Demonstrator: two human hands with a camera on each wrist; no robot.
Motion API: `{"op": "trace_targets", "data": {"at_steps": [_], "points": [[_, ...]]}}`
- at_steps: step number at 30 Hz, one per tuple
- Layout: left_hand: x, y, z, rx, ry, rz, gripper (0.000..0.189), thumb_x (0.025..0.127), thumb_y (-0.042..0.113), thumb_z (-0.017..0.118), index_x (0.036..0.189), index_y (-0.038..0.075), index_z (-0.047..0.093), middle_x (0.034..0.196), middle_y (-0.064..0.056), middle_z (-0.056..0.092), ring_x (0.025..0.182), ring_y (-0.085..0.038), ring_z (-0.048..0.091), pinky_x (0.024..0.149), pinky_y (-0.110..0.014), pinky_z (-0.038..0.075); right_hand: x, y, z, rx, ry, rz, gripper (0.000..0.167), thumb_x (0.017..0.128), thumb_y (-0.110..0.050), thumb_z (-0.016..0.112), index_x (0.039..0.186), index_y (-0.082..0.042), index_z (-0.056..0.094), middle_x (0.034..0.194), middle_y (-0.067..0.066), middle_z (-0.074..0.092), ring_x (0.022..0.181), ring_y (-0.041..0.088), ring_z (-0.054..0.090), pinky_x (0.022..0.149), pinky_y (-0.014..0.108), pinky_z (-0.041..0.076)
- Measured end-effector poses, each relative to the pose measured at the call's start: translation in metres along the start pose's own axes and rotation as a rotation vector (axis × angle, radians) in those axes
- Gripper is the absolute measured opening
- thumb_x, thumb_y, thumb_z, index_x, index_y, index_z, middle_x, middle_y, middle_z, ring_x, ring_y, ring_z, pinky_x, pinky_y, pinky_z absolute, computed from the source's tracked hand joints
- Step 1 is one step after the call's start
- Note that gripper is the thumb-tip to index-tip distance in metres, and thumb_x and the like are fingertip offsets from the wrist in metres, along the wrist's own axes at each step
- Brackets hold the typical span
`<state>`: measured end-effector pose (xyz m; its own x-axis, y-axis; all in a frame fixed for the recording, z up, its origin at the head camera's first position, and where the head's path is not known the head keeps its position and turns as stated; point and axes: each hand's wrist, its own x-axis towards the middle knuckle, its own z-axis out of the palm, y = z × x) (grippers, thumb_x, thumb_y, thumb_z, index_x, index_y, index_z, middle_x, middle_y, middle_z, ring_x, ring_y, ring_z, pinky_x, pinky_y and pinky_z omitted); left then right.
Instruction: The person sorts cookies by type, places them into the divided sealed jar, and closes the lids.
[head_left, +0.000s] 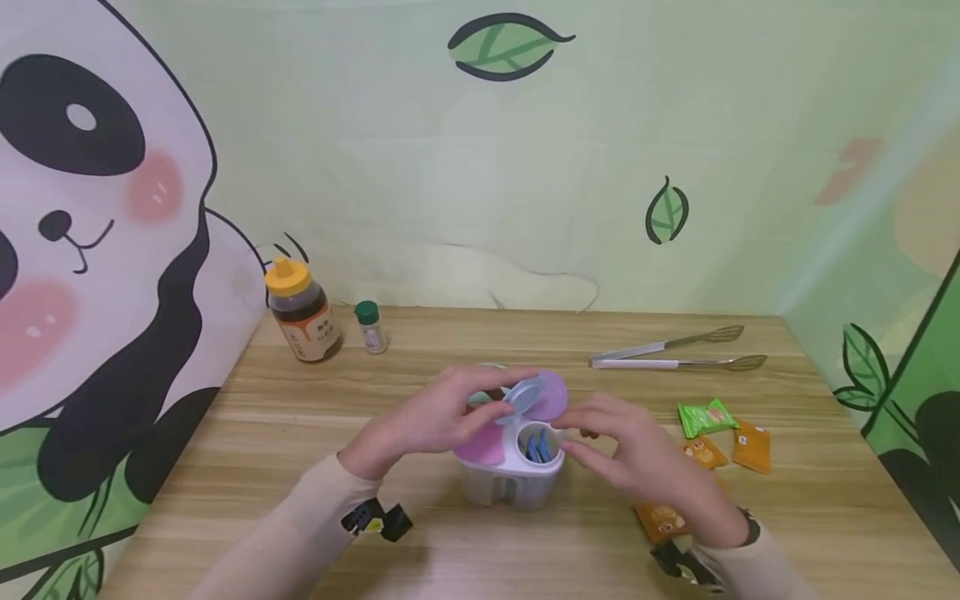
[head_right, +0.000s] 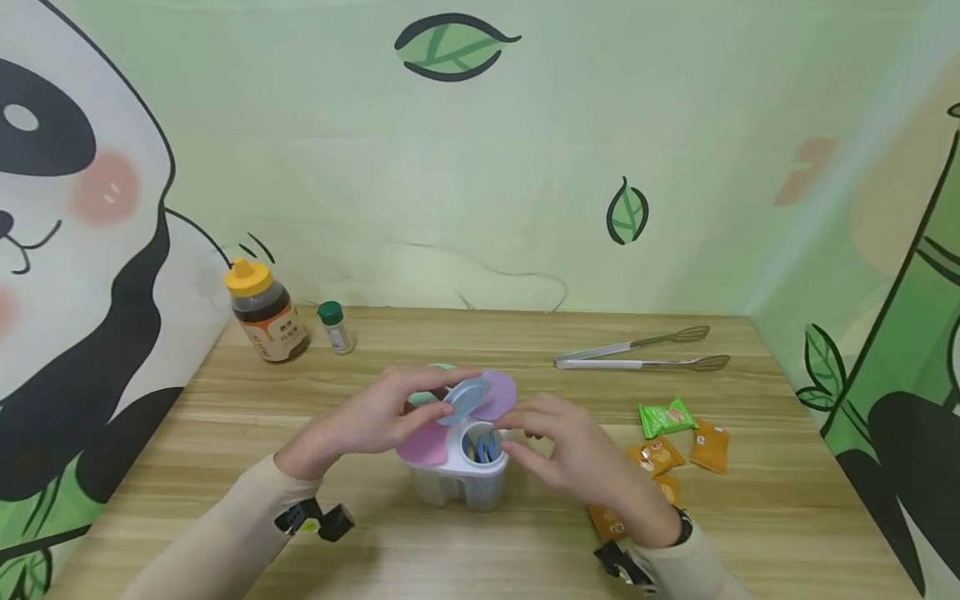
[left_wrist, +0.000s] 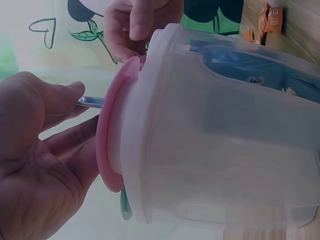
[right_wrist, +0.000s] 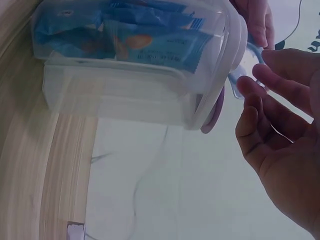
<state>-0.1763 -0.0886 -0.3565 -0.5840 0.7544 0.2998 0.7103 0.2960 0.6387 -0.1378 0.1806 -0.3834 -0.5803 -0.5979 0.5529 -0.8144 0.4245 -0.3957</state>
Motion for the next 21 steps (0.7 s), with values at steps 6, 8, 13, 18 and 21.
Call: {"op": "trace_targets", "data": {"at_steps": [6,8,13,18,21], "points": [[0.000,0.002,0.000,0.053,0.033,0.056,0.045,0.097,0.012,0.060,0.142,0.011,0.052,0.130,-0.008,0.064,0.113,-0.014,0.063,0.091,-0.027,0.053,-0.001,0.012,-0.003,0.045,0.039,0.020,0.025,0.081,-0.005,0.076,0.105,-0.012,0.073,0.096,-0.004,0.071,0.078,0.005,0.059,0.065,0.025,0.054],[0.000,0.003,0.000,0.070,0.041,0.066,0.045,0.097,0.012,0.060,0.141,0.010,0.052,0.128,-0.009,0.065,0.108,-0.013,0.064,0.087,-0.025,0.054,-0.002,0.016,-0.005,0.045,0.044,0.030,0.025,0.082,-0.005,0.075,0.105,-0.013,0.073,0.095,-0.005,0.072,0.078,0.004,0.059,0.066,0.023,0.054],[-0.001,0.005,0.001,0.097,0.043,0.051,0.045,0.097,0.014,0.060,0.141,0.008,0.051,0.126,-0.009,0.066,0.079,-0.009,0.061,0.069,-0.018,0.051,-0.006,0.024,-0.013,0.029,0.053,0.085,0.026,0.082,-0.002,0.074,0.105,-0.013,0.072,0.096,-0.006,0.072,0.079,0.003,0.060,0.069,0.022,0.054],[-0.001,0.008,0.003,0.107,0.046,0.026,0.043,0.097,0.015,0.060,0.139,0.007,0.053,0.117,-0.008,0.070,0.062,-0.006,0.049,0.055,-0.016,0.044,-0.010,0.031,-0.021,0.009,0.064,0.115,0.027,0.082,0.000,0.074,0.105,-0.013,0.072,0.095,-0.006,0.071,0.078,0.003,0.060,0.069,0.022,0.053],[-0.002,0.009,0.004,0.130,0.055,0.031,0.036,0.096,0.015,0.061,0.131,0.004,0.061,0.110,-0.007,0.072,0.061,-0.004,0.050,0.055,-0.014,0.045,-0.012,0.037,-0.024,-0.008,0.071,0.122,0.027,0.082,0.000,0.074,0.105,-0.014,0.072,0.094,-0.007,0.071,0.078,0.003,0.059,0.069,0.020,0.052]]}}
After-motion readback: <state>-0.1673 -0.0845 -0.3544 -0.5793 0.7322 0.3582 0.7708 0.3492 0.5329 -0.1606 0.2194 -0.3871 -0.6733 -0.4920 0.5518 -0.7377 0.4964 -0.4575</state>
